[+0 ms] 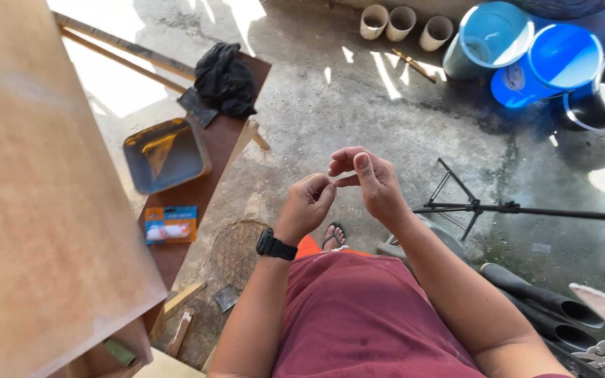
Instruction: Assembling a wooden shelf unit using a power drill and cleaning the surfaces with a cloth.
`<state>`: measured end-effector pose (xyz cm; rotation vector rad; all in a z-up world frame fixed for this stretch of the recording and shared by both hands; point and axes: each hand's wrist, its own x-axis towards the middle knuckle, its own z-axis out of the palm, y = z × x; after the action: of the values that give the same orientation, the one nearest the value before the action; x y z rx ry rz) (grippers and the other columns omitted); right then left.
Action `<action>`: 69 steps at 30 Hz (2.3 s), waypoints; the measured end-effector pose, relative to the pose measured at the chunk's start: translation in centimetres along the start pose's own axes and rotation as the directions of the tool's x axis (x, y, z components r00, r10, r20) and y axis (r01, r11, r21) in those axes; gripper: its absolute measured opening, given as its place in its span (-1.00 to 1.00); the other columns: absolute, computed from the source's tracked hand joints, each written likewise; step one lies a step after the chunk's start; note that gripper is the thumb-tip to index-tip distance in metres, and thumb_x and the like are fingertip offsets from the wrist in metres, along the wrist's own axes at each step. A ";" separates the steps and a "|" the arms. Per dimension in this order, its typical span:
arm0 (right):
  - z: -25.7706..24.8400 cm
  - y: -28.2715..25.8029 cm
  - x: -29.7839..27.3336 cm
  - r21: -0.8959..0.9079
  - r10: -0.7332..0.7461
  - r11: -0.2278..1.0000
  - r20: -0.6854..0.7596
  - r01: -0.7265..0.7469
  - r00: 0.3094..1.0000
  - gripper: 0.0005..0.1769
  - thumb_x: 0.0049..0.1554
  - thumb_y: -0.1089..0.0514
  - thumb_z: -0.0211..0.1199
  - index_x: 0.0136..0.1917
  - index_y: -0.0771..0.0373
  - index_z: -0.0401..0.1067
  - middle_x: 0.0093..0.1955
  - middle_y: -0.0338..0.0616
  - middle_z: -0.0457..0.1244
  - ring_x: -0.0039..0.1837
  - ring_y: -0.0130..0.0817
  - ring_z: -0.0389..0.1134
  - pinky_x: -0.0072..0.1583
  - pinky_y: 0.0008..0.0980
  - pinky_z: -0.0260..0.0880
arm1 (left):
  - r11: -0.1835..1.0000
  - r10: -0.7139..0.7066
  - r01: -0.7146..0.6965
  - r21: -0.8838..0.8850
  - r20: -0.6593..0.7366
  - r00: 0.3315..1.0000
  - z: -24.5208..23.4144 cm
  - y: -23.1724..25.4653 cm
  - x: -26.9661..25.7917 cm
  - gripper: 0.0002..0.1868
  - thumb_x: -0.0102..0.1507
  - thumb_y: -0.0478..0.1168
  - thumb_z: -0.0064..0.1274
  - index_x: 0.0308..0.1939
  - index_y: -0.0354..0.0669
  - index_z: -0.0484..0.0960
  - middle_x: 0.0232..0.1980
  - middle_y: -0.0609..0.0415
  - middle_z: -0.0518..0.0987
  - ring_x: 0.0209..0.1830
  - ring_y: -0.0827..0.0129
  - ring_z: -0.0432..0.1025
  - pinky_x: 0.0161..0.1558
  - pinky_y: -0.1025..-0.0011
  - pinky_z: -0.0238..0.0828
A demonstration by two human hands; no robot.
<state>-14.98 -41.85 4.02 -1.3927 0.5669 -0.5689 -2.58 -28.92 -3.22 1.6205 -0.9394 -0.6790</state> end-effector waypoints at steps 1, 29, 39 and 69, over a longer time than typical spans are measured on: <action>-1.2 0.0 0.8 -0.004 0.002 1.000 -0.006 -0.002 1.000 -0.32 0.51 -0.24 -0.13 0.26 0.38 0.55 0.00 0.12 0.48 0.16 -0.16 0.55 0.10 -0.10 0.67 | 1.000 0.000 0.000 -0.005 0.005 1.000 0.6 0.6 1.3 -0.83 0.36 -0.32 0.12 -0.33 -0.08 0.72 -0.46 0.05 0.54 -0.46 0.38 0.48 -0.39 0.50 0.38; -22.0 15.9 51.6 -0.292 0.372 0.860 -0.205 -0.419 0.906 -0.48 0.44 0.10 0.11 -0.37 0.25 0.40 -0.52 -0.08 0.26 -0.34 -0.41 0.38 -0.18 -0.43 0.46 | 0.808 -0.589 0.584 -0.081 -0.091 0.803 11.3 -12.5 50.7 -0.79 0.37 -0.11 0.12 -0.22 -0.04 0.81 -0.41 0.04 0.68 -0.30 0.19 0.63 -0.26 0.30 0.54; -45.2 47.2 82.2 -0.420 0.308 0.596 -0.668 -0.685 0.677 -0.16 0.24 -0.32 0.61 0.48 0.06 0.22 0.26 -0.16 0.37 0.36 -0.29 0.46 0.41 -0.05 0.53 | 0.639 -0.766 0.712 -0.292 -0.158 0.623 23.8 -25.9 60.2 -0.62 0.43 -0.04 0.14 -0.43 -0.13 0.62 -0.53 0.06 0.51 -0.47 0.34 0.43 -0.37 0.33 0.37; -30.1 21.8 48.9 -0.509 0.008 0.681 0.725 0.527 0.689 -0.50 -0.18 -0.16 0.70 -0.07 0.03 0.57 -0.33 -0.14 0.36 -0.21 0.04 0.49 -0.10 -0.05 0.52 | 0.431 -0.642 0.166 -0.887 -0.172 0.747 13.9 -6.4 43.1 -0.26 0.22 -0.15 0.52 0.44 -0.10 0.54 0.15 -0.01 0.65 0.10 0.24 0.58 0.08 0.26 0.61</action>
<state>1.84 -94.78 -22.13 -2.3004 -0.1018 -0.0033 10.02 -72.18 -11.12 1.0043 0.2656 -0.8207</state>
